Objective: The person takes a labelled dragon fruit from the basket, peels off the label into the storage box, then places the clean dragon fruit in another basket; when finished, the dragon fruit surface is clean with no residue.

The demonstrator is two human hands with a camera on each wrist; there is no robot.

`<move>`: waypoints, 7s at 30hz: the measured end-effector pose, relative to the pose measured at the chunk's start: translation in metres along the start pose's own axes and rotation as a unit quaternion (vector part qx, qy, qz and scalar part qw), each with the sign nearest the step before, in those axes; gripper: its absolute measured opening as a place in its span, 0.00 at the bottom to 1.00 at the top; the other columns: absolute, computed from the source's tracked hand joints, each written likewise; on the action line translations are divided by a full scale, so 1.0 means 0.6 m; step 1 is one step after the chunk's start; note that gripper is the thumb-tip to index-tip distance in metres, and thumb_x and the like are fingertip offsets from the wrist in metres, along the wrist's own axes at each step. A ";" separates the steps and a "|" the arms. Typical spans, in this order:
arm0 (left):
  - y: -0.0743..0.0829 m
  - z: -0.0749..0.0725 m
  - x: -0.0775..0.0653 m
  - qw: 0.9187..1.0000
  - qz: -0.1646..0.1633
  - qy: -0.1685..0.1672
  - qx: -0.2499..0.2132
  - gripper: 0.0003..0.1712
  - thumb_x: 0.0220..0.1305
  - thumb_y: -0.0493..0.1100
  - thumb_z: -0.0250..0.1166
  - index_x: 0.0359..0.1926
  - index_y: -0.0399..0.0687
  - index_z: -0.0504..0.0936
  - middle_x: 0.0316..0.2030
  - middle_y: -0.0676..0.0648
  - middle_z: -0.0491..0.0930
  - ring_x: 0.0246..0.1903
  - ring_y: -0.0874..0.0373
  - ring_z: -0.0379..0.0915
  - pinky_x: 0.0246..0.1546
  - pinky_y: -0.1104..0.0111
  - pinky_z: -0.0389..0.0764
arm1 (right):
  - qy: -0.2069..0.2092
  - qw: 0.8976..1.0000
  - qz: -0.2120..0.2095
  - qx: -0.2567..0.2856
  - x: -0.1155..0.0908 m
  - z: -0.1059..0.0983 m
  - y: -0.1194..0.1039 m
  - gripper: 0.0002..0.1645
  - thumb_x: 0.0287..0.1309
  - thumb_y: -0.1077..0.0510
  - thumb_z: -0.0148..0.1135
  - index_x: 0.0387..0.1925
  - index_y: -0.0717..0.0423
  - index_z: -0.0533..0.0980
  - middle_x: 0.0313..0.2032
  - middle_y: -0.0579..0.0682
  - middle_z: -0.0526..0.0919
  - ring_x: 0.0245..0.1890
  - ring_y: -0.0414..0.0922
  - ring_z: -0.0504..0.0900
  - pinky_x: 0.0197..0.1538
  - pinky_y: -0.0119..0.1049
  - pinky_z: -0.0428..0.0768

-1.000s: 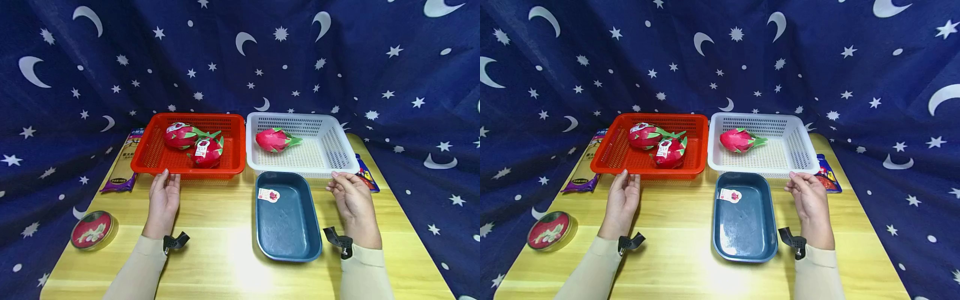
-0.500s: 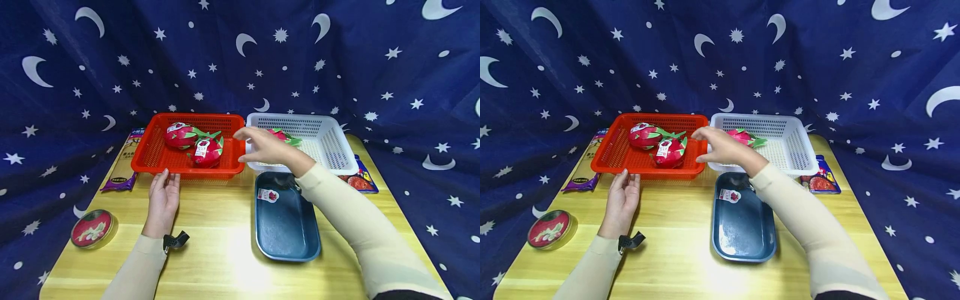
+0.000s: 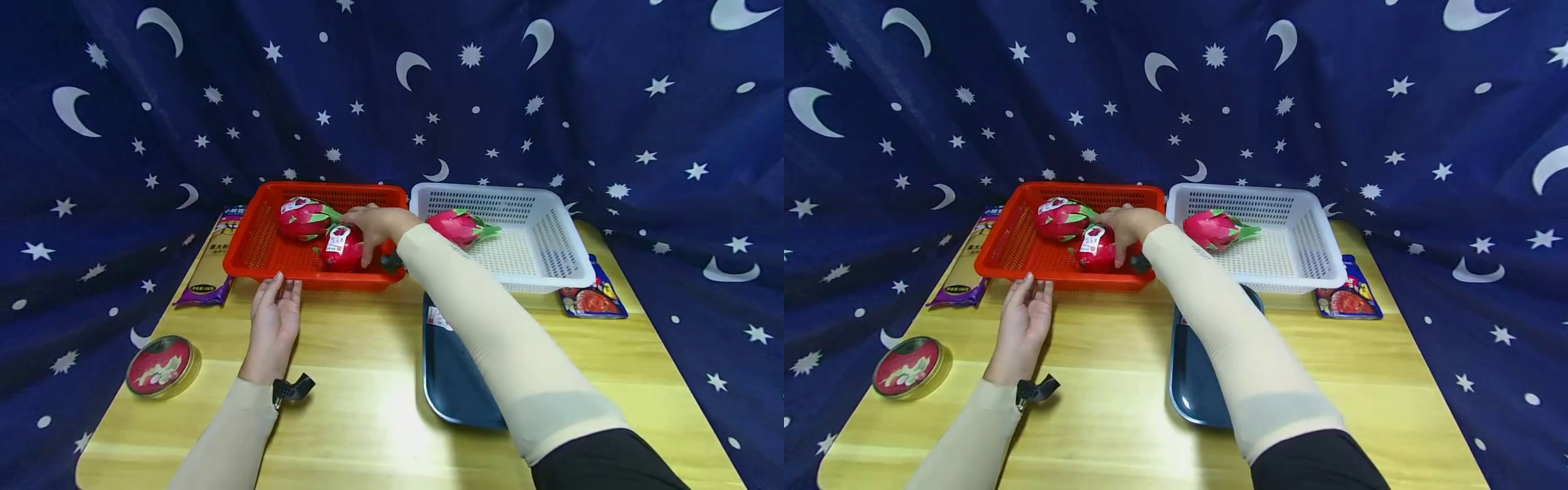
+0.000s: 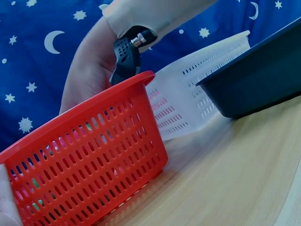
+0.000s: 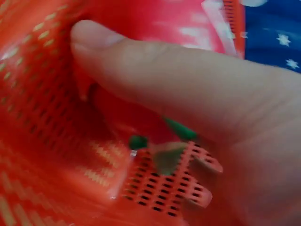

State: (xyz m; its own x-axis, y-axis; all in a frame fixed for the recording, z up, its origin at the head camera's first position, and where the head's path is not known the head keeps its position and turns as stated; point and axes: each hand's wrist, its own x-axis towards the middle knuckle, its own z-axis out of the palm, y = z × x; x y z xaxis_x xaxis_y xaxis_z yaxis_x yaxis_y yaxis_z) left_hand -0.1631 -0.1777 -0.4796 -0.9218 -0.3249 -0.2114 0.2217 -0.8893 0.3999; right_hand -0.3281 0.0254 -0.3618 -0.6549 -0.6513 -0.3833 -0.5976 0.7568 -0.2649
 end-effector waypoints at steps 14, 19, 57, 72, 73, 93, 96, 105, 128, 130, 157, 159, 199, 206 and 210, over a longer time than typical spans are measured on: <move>0.006 -0.004 -0.004 1.000 -0.001 0.016 -0.018 0.11 0.74 0.29 0.64 0.44 0.41 0.70 0.47 0.42 0.74 0.44 0.51 0.76 0.58 0.62 0.80 | 0.021 0.998 -0.035 -0.056 0.024 0.016 0.001 0.62 0.40 0.49 0.91 0.75 0.44 0.64 0.72 0.47 0.69 0.71 0.50 0.62 0.73 0.51 0.60; 0.003 -0.007 -0.004 1.000 -0.008 0.014 -0.015 0.11 0.74 0.30 0.65 0.45 0.42 0.70 0.48 0.43 0.74 0.45 0.51 0.77 0.59 0.63 0.79 | 0.011 0.995 -0.046 -0.087 0.030 0.021 0.005 0.61 0.46 0.52 0.87 0.79 0.46 0.63 0.76 0.48 0.64 0.73 0.50 0.62 0.76 0.51 0.56; 0.005 0.003 -0.001 1.000 0.010 0.009 -0.001 0.09 0.74 0.30 0.65 0.45 0.41 0.72 0.46 0.42 0.76 0.43 0.51 0.78 0.58 0.62 0.80 | 0.091 0.981 -0.119 0.126 0.003 0.023 0.016 0.45 0.47 0.49 0.83 0.65 0.51 0.70 0.55 0.46 0.80 0.53 0.44 0.77 0.55 0.35 0.78; 0.003 -0.001 -0.001 1.000 0.006 0.016 0.005 0.11 0.73 0.30 0.66 0.46 0.41 0.71 0.47 0.42 0.75 0.43 0.52 0.77 0.59 0.62 0.79 | -0.014 0.993 -0.071 0.088 0.007 0.028 0.018 0.59 0.50 0.39 0.83 0.77 0.46 0.61 0.70 0.52 0.68 0.66 0.47 0.66 0.69 0.46 0.69; 0.003 -0.001 -0.001 1.000 0.005 0.015 0.003 0.11 0.73 0.30 0.66 0.46 0.42 0.71 0.47 0.43 0.75 0.44 0.52 0.77 0.59 0.62 0.79 | -0.018 0.993 -0.069 0.098 0.006 0.028 0.021 0.60 0.49 0.37 0.83 0.78 0.45 0.61 0.70 0.52 0.68 0.67 0.48 0.66 0.70 0.47 0.68; 0.003 -0.002 0.001 1.000 0.004 0.011 0.013 0.10 0.75 0.31 0.64 0.49 0.41 0.71 0.53 0.42 0.73 0.47 0.52 0.77 0.61 0.62 0.78 | 0.125 0.977 -0.139 0.102 -0.006 0.028 0.008 0.51 0.44 0.43 0.88 0.69 0.48 0.76 0.61 0.46 0.77 0.61 0.46 0.71 0.61 0.39 0.75; 0.003 -0.002 0.002 1.000 0.004 0.009 0.012 0.10 0.76 0.31 0.63 0.50 0.42 0.71 0.53 0.42 0.73 0.47 0.52 0.77 0.61 0.62 0.77 | 0.149 0.975 -0.128 0.106 -0.011 0.025 0.007 0.51 0.42 0.43 0.89 0.68 0.48 0.76 0.61 0.47 0.77 0.61 0.46 0.70 0.61 0.39 0.76; 0.003 0.000 -0.001 1.000 0.004 0.009 0.004 0.12 0.74 0.31 0.66 0.50 0.42 0.70 0.52 0.42 0.74 0.46 0.52 0.77 0.61 0.62 0.78 | 0.190 0.969 -0.123 0.098 -0.035 0.025 0.004 0.53 0.41 0.43 0.88 0.68 0.54 0.74 0.63 0.49 0.75 0.64 0.48 0.67 0.59 0.40 0.79; 0.006 -0.001 -0.004 1.000 0.005 0.002 0.005 0.11 0.74 0.31 0.65 0.46 0.42 0.70 0.48 0.43 0.74 0.45 0.51 0.76 0.61 0.62 0.78 | 0.076 0.991 -0.107 0.025 -0.043 -0.006 0.059 0.38 0.58 0.50 0.80 0.67 0.56 0.79 0.59 0.54 0.78 0.60 0.52 0.74 0.67 0.42 0.71; 0.006 -0.001 -0.004 1.000 0.005 0.003 0.007 0.11 0.74 0.31 0.65 0.46 0.42 0.70 0.48 0.43 0.74 0.45 0.51 0.76 0.61 0.62 0.78 | 0.073 0.991 -0.108 0.031 -0.045 -0.009 0.066 0.35 0.60 0.51 0.78 0.67 0.54 0.80 0.59 0.54 0.79 0.59 0.52 0.75 0.65 0.42 0.73; 0.003 -0.002 -0.003 1.000 0.009 0.004 -0.002 0.11 0.74 0.31 0.66 0.46 0.41 0.70 0.50 0.43 0.75 0.47 0.51 0.77 0.61 0.62 0.77 | 0.163 0.954 -0.184 0.172 -0.118 -0.013 0.028 0.26 0.70 0.53 0.71 0.65 0.60 0.80 0.56 0.51 0.80 0.53 0.46 0.76 0.59 0.36 0.76; 0.004 -0.001 -0.003 1.000 0.008 0.003 -0.004 0.11 0.73 0.31 0.66 0.45 0.41 0.71 0.52 0.42 0.75 0.48 0.52 0.77 0.62 0.62 0.77 | 0.173 0.950 -0.195 0.172 -0.137 -0.007 0.017 0.26 0.70 0.53 0.71 0.65 0.60 0.80 0.54 0.51 0.80 0.52 0.46 0.76 0.58 0.37 0.77; 0.012 -0.007 -0.008 0.995 0.001 -0.023 0.092 0.08 0.77 0.36 0.64 0.47 0.39 0.72 0.46 0.40 0.76 0.46 0.49 0.78 0.59 0.60 0.80 | 0.086 0.964 -0.251 0.016 -0.201 0.201 -0.042 0.25 0.73 0.57 0.68 0.67 0.59 0.78 0.50 0.52 0.77 0.49 0.45 0.78 0.55 0.32 0.78; 0.008 -0.017 -0.030 0.952 -0.038 -0.113 0.281 0.19 0.82 0.48 0.59 0.54 0.33 0.75 0.48 0.38 0.79 0.50 0.45 0.79 0.61 0.52 0.78 | 0.080 0.968 -0.237 0.024 -0.194 0.204 -0.032 0.25 0.71 0.59 0.70 0.66 0.58 0.79 0.52 0.50 0.78 0.52 0.45 0.79 0.58 0.32 0.77; 0.009 -0.032 -0.047 0.858 -0.006 -0.245 0.452 0.26 0.85 0.50 0.54 0.63 0.29 0.73 0.59 0.33 0.78 0.59 0.40 0.76 0.62 0.54 0.77 | 0.086 0.966 -0.242 0.031 -0.191 0.203 -0.029 0.24 0.69 0.59 0.71 0.64 0.58 0.80 0.52 0.51 0.79 0.52 0.45 0.79 0.59 0.33 0.77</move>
State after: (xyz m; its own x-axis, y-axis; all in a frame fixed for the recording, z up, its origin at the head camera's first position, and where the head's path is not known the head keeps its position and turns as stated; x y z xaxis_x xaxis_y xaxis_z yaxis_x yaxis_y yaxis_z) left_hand -0.1297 -0.1797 -0.4884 -0.9944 0.0530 0.0910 0.0781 -0.2079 0.9750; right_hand -0.1862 0.0935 -0.4211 -0.3767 -0.9250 -0.0506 -0.8278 0.3606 -0.4298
